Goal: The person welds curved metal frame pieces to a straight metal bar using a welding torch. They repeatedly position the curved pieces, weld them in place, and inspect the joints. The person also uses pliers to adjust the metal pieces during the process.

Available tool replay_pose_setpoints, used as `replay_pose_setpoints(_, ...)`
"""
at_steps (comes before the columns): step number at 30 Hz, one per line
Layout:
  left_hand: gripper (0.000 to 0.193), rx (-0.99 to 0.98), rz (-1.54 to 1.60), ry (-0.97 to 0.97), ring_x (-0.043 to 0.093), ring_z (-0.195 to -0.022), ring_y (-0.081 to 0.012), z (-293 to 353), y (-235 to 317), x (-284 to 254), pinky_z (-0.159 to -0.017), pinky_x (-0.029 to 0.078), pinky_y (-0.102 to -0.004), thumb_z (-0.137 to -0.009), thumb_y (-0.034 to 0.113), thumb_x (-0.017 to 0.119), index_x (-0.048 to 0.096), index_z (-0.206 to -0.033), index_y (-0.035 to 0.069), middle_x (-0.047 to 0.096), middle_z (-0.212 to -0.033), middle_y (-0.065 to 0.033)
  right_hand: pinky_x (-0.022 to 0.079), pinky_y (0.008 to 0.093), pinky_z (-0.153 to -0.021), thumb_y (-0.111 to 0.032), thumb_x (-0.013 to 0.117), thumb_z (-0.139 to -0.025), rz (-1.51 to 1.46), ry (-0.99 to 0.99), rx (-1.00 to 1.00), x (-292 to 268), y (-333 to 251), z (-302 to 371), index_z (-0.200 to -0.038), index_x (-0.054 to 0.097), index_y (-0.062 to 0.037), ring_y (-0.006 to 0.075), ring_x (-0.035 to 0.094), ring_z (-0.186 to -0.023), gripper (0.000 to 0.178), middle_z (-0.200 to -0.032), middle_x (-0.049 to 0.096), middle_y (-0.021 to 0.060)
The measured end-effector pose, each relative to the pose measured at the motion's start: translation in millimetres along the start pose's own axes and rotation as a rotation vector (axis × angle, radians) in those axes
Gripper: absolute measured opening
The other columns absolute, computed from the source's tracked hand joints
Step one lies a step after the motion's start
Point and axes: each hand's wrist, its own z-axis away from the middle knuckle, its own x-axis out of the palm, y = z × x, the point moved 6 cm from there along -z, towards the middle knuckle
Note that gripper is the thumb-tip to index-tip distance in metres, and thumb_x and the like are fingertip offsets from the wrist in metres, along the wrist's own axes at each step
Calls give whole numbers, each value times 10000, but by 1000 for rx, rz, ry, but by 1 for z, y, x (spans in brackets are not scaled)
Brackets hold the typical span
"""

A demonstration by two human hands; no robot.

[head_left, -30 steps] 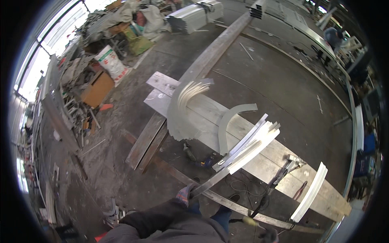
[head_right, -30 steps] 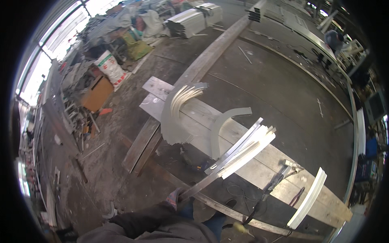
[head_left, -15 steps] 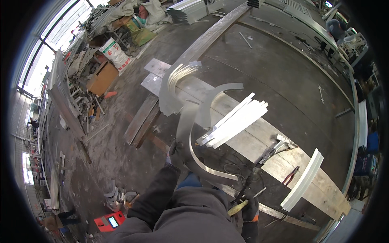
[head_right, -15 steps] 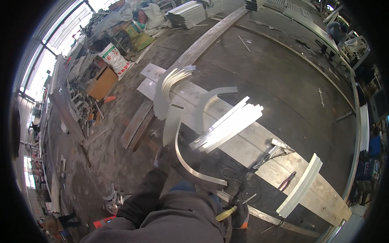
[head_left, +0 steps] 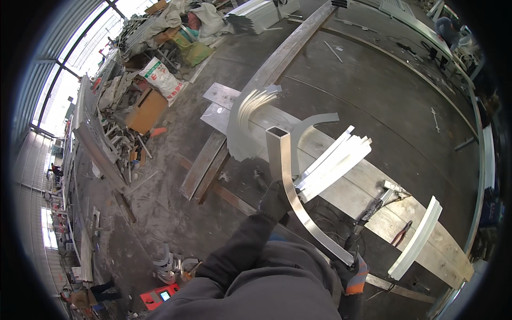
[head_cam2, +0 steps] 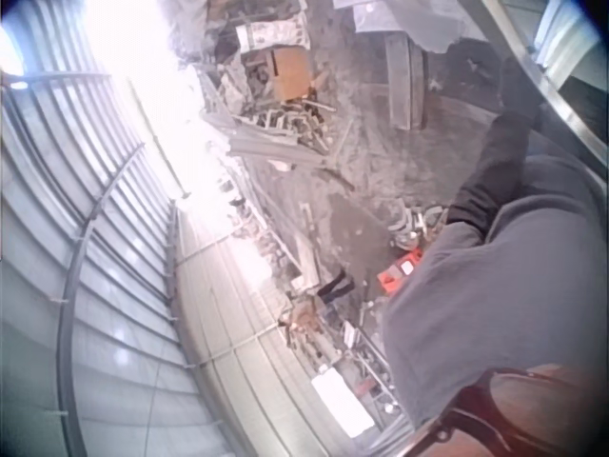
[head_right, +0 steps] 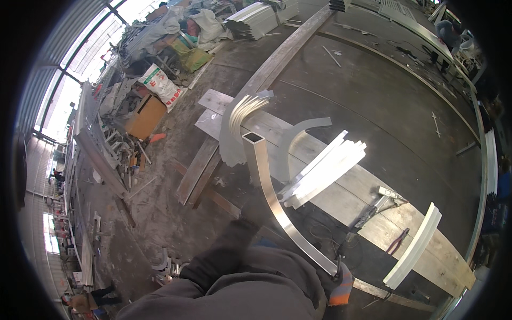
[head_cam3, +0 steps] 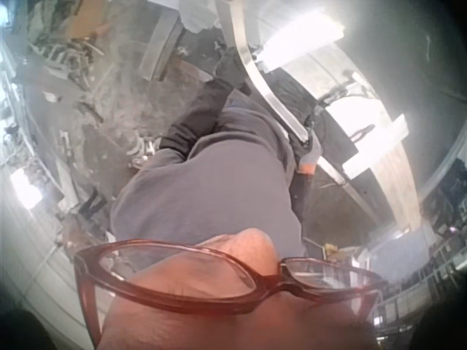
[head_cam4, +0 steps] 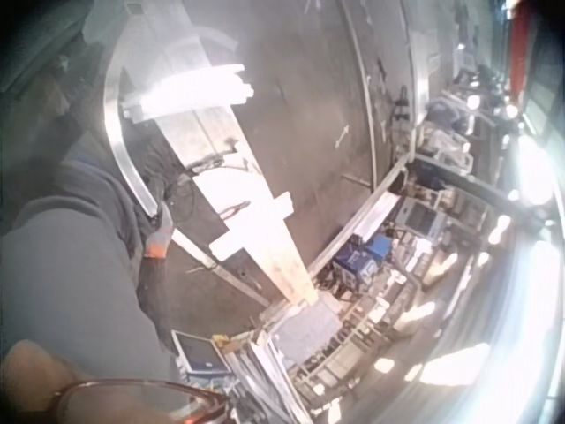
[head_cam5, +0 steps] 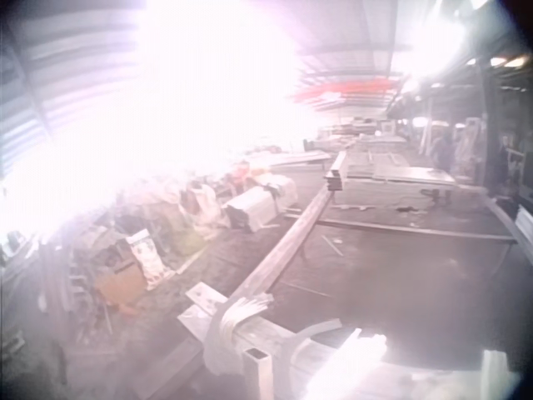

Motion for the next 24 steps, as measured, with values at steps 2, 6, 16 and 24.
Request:
replay_pose_setpoints(2,356,-81,116,58,621,-1175,-206,-6,19,14,-1009,509,-381,-1080,291,538,533,-1378,95,632,-1271,-69,557,352,-713,-173,867,-760,43,116,-120,-3,0,9,-1010,722,-31,210,737,-822,321,-873,754,108)
replay_pose_setpoints(6,563,203,-338,-10,599,-1228,-226,-7,99,65,-1017,508,-404,-999,130,602,418,-1531,115,609,-1324,-85,538,343,-840,-119,845,-778,-106,202,-112,-17,35,25,-1105,675,-28,205,681,-960,379,-1032,695,101)
replay_pose_setpoints(16,761,320,-632,-101,574,-1223,-190,20,142,127,-1004,494,-360,-878,-14,678,347,-1564,8,574,-1403,-136,537,457,-962,-117,895,-708,332,393,-251,-84,65,52,-1269,637,-42,398,636,-1180,622,-1264,661,173)
replay_pose_setpoints(24,560,201,-625,-89,603,-1119,-162,25,155,135,-945,492,-299,-901,95,645,516,-1440,15,638,-1226,-53,516,416,-967,-171,919,-709,163,519,-129,-71,75,43,-1134,704,-28,321,687,-1065,498,-1097,722,143)
